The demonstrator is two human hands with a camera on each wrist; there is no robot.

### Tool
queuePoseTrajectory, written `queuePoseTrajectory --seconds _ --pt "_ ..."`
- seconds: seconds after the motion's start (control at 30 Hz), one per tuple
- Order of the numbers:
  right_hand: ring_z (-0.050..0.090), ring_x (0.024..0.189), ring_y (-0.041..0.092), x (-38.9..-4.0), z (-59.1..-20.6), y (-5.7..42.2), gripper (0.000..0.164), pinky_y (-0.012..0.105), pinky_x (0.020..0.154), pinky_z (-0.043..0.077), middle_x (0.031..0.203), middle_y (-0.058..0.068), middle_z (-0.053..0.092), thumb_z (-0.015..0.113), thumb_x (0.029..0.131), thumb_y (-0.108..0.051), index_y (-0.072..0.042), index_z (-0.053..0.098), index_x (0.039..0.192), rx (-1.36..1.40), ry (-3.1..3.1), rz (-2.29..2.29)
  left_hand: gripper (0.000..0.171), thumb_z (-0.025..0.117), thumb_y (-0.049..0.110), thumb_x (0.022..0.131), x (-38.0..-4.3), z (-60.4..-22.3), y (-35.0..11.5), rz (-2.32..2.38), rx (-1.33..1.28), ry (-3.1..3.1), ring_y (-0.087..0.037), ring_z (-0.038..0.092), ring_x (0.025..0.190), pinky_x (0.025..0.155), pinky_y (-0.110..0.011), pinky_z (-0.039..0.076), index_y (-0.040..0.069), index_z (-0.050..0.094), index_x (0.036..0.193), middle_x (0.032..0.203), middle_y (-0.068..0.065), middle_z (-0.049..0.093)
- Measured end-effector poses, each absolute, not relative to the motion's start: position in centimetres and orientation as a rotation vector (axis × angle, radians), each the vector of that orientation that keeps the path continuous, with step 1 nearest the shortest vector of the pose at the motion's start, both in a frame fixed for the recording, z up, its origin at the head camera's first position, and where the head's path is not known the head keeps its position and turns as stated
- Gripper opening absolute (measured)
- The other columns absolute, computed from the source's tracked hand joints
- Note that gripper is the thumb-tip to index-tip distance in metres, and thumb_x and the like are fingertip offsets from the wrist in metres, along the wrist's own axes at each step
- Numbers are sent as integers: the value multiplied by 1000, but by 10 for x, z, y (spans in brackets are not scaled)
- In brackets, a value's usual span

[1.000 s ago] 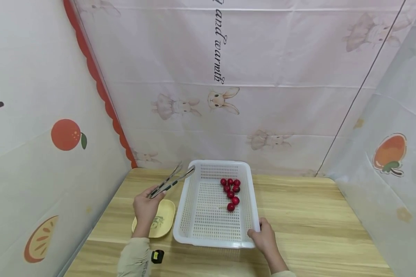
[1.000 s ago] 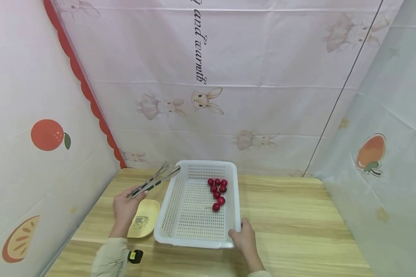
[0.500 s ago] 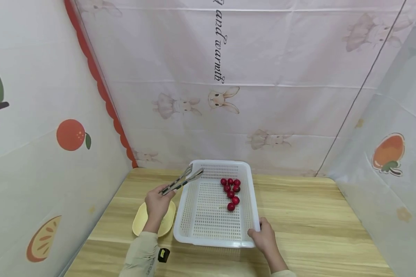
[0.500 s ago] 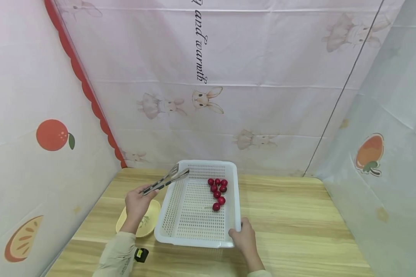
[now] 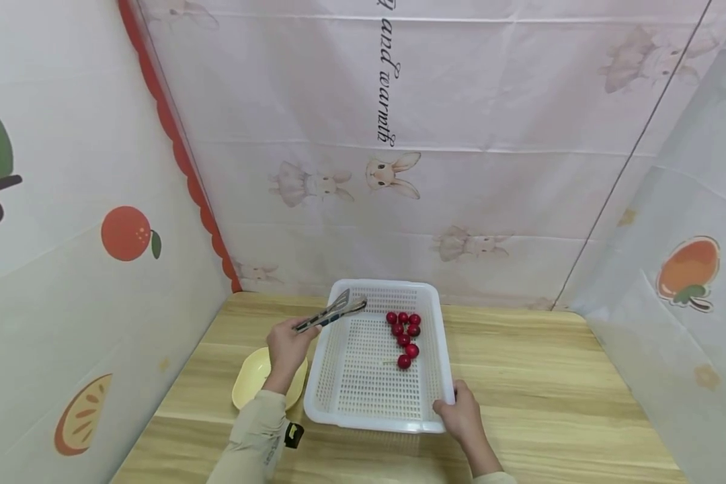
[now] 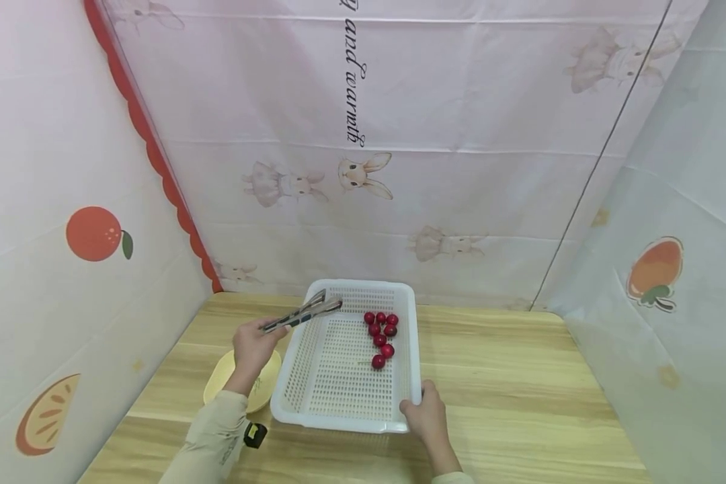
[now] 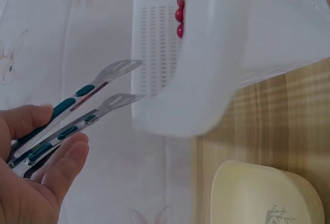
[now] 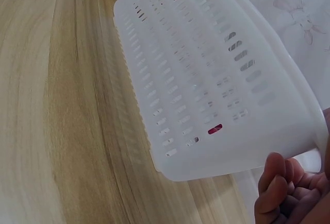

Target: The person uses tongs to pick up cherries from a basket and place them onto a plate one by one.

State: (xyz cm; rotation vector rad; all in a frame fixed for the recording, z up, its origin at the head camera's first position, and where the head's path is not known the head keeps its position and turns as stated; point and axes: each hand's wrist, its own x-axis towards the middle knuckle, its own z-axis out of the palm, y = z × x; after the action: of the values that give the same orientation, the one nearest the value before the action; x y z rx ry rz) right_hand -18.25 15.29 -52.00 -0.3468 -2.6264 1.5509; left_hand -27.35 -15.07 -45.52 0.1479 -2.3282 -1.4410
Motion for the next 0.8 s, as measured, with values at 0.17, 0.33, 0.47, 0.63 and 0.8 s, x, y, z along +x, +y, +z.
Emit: queuePoseTrajectory --seconds 0.17,0.33,0.47,0.63,0.8 --pt "59 85 39 -183 -520 154 38 49 69 50 94 25 58 62 72 1 13 48 105 -341 -2642 1553 23 75 12 74 -275 -449 -144 -1508 168 -2378 -18 56 61 48 -26 41 0 72 93 84 -12 69" --pt "59 88 42 -183 -518 153 39 49 69 50 97 27 58 61 73 2 14 47 107 -338 -2646 1559 20 74 12 75 -280 -448 -137 -1488 179 -2421 -18 55 62 51 -26 42 0 72 92 82 -11 69" --pt "59 88 42 -184 -519 153 39 49 69 50 97 27 58 61 73 2 13 47 108 -340 -2645 1566 19 73 12 76 -285 -449 -130 -1445 178 -2452 -18 55 61 50 -26 41 0 72 91 80 -10 68" --pt "59 87 41 -183 -520 154 39 49 69 50 97 27 58 61 73 2 14 47 108 -342 -2650 1564 20 75 15 74 -288 -447 -123 -1375 148 -2504 -19 56 63 55 -30 44 1 73 88 79 -9 68" --pt "59 89 43 -185 -521 154 42 50 70 50 99 28 58 61 74 1 15 48 112 -338 -2672 1563 19 75 15 71 -294 -448 -117 -1366 141 -2546 -21 58 64 57 -33 47 1 73 84 76 -7 68"
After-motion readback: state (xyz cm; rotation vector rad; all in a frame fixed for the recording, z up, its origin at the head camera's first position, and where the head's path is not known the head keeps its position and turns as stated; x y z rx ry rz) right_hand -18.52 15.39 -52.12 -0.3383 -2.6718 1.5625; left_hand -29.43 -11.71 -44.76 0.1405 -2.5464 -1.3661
